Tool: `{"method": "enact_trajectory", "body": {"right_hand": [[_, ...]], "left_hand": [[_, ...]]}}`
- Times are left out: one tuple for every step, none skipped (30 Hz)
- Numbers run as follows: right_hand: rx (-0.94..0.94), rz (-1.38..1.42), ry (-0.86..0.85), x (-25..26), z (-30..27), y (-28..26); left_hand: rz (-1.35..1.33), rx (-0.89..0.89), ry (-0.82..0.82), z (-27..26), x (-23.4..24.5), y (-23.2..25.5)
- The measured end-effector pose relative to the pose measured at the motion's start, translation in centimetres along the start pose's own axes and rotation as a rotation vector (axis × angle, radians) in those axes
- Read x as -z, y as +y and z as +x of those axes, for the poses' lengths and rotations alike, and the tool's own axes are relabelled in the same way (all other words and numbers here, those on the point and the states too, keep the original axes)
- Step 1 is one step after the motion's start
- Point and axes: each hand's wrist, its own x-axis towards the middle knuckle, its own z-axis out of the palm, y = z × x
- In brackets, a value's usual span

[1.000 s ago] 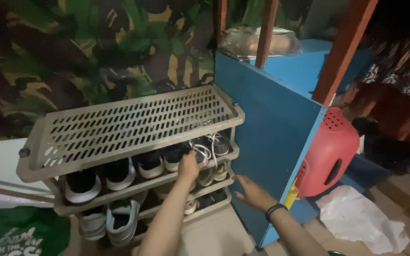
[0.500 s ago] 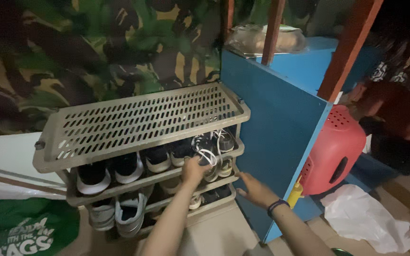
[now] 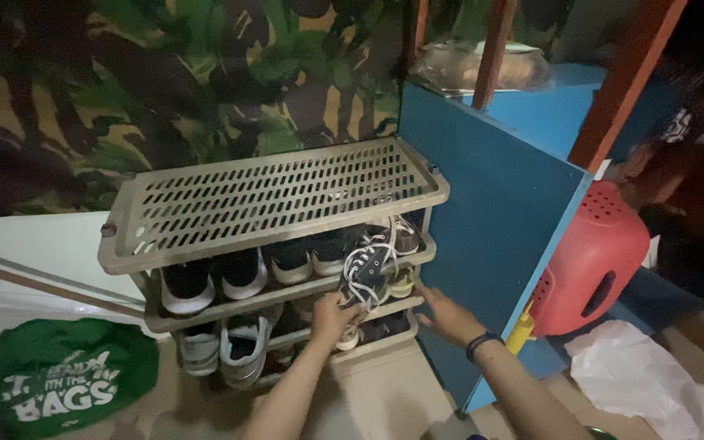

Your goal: The person removes several pairs of shoes from a multi-tier shoe rack and places them on the floor. They handle white sneakers, blue sneakers, black sneakers, and black canvas shoes, moving them from the rack to the floor in sequence.

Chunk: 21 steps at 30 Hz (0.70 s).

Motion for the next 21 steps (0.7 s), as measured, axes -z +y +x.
{"method": "enact_trajectory", "body": {"right_hand": [[0.015,0.006,0.019,-0.1,0.1,0.1],[0.03,0.012,0.038,-0.2,0.3,0.2],[0.047,0.017,0.055,-0.4,0.4,0.2],[0.024,0.006,0.049,-0.6,0.6,0.1],[-0.001,-0.007,0.044,-0.9,0.7,0.1],[-0.026,-0.02,0.039,-1.1,0.9,0.0],[-0.059,-0.045,0.008,-1.3,1.3,-0.1],[-0.093,-0.071,-0.023,-1.5,1.6,-0.2],[-0.126,-0.096,-0.052,-1.6,2.0,-0.3],[-0.119,-0.1,-0.043,-1.8,2.3,-0.4],[-0.11,-0.103,-0.037,-2.0,2.4,-0.4],[-0.102,-0.107,-0.03,-2.1,2.7,-0.4],[-0.077,-0.12,-0.01,-2.2,2.8,-0.3],[-0.051,-0.134,0.01,-2.3,3.0,-0.2],[-0.026,-0.147,0.03,-2.4,3.1,-0.1],[-0.026,-0.157,0.036,-2.6,3.2,0.0],[-0.027,-0.169,0.043,-2.6,3.4,0.1],[-0.028,-0.18,0.049,-2.6,3.5,0.2],[-0.025,-0.195,0.065,-2.7,3.6,0.2],[-0.022,-0.21,0.081,-2.8,3.7,0.2],[-0.018,-0.225,0.098,-3.0,3.8,0.0]], "left_hand": [[-0.14,0.124,-0.052,-0.3,0.1,-0.6],[-0.28,0.249,-0.105,-0.8,0.3,-1.3],[-0.421,0.375,-0.155,-1.2,0.5,-1.9],[-0.301,0.284,-0.11,-1.4,1.0,-2.6],[-0.181,0.192,-0.065,-1.7,1.5,-3.5],[-0.062,0.101,-0.021,-1.9,2.1,-4.2],[-0.041,0.061,-0.031,-2.1,2.7,-4.8],[-0.02,0.021,-0.042,-2.3,3.3,-5.2],[0.002,-0.019,-0.051,-2.3,3.9,-5.5],[-0.044,-0.038,-0.068,-2.5,4.4,-5.7],[-0.089,-0.054,-0.085,-3.0,5.3,-5.7],[-0.134,-0.071,-0.102,-3.3,6.1,-5.6],[-0.114,-0.081,-0.115,-3.2,6.8,-5.5],[-0.094,-0.091,-0.129,-3.2,7.6,-5.3],[-0.074,-0.101,-0.144,-3.2,8.4,-5.0],[-0.067,-0.084,-0.18,-3.1,9.3,-4.7],[-0.061,-0.066,-0.217,-3.1,10.2,-4.4],[-0.055,-0.049,-0.254,-3.1,11.1,-4.1],[-0.029,-0.048,-0.272,-3.1,11.7,-3.8],[-0.002,-0.047,-0.29,-3.0,12.3,-3.4],[0.025,-0.046,-0.308,-3.0,12.9,-3.1]]}}
